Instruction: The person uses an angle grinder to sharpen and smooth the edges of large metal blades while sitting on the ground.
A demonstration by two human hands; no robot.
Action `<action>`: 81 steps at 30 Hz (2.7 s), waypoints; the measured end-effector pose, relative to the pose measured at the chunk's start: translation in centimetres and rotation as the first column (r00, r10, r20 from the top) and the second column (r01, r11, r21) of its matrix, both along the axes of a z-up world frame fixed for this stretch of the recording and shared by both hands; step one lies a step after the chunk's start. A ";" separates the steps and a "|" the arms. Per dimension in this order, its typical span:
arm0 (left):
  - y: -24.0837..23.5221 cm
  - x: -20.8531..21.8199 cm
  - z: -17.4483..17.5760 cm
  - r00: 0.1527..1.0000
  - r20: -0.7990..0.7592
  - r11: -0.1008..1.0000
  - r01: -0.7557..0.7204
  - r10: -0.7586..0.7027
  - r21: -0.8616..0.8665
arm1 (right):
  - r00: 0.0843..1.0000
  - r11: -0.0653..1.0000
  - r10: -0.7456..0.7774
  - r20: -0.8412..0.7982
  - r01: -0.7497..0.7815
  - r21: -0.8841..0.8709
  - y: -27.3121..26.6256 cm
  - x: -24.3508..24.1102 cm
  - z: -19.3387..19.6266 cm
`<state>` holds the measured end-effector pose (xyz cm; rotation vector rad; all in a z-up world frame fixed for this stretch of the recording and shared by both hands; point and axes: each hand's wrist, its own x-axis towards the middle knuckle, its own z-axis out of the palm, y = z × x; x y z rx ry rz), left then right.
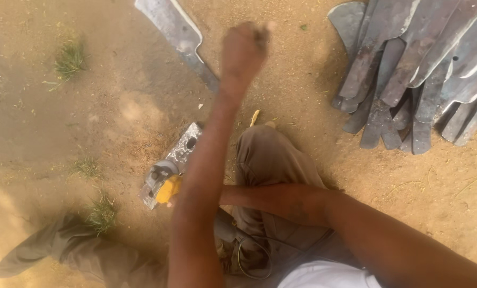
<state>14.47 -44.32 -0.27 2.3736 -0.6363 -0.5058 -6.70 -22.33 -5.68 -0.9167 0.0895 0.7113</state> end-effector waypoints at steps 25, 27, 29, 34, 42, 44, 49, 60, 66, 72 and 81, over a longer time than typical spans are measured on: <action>1.2 -5.4 8.0 0.991 -0.135 1.000 -0.025 0.023 -0.015 | 0.955 0.950 0.066 -0.289 0.029 0.312 -4.6 0.9 9.2; 7.1 -5.4 11.1 0.981 -0.074 0.976 -0.188 0.180 -0.114 | 0.949 0.936 0.077 -0.306 0.037 0.350 -3.4 1.2 9.8; 14.4 -7.2 14.4 0.888 -0.159 0.863 -0.458 0.432 -0.214 | 0.936 0.928 0.062 -0.347 0.074 0.365 -3.0 1.0 9.6; 30.0 -11.7 17.1 0.626 -0.324 0.420 -0.744 0.710 -0.519 | 0.926 0.931 -0.023 -0.378 0.158 0.330 -3.2 2.9 8.1; 43.3 -16.5 6.3 0.217 -0.161 0.173 -0.953 0.963 -0.248 | 0.938 0.932 -0.284 -0.199 0.318 0.171 -6.8 3.8 10.0; 44.0 -18.7 3.3 0.309 -0.350 0.185 -0.921 0.885 -0.344 | 0.937 0.932 -0.303 -0.176 0.329 0.149 -7.0 3.2 10.5; 42.8 -17.7 -2.6 0.602 0.008 0.598 -0.794 0.798 0.111 | 0.964 0.957 -0.244 -0.110 0.257 0.137 -7.0 2.7 11.5; 44.7 -14.8 -7.4 0.689 0.627 0.847 -0.037 -0.362 0.530 | 0.963 0.958 -0.250 -0.104 0.261 0.115 -7.2 2.1 10.7; 45.4 -10.1 -7.9 0.917 0.277 0.865 0.123 -0.286 0.487 | 0.959 0.960 -0.255 -0.125 0.267 0.087 -8.5 2.1 11.9; 41.1 -5.9 -5.3 0.852 0.389 0.842 0.104 -0.350 0.530 | 0.952 0.950 -0.276 -0.130 0.291 0.114 -9.8 3.5 11.2; 40.9 -7.2 -5.5 0.889 0.353 0.820 0.043 -0.292 0.570 | 0.954 0.983 -0.182 -0.240 0.183 -0.017 -6.5 2.7 7.8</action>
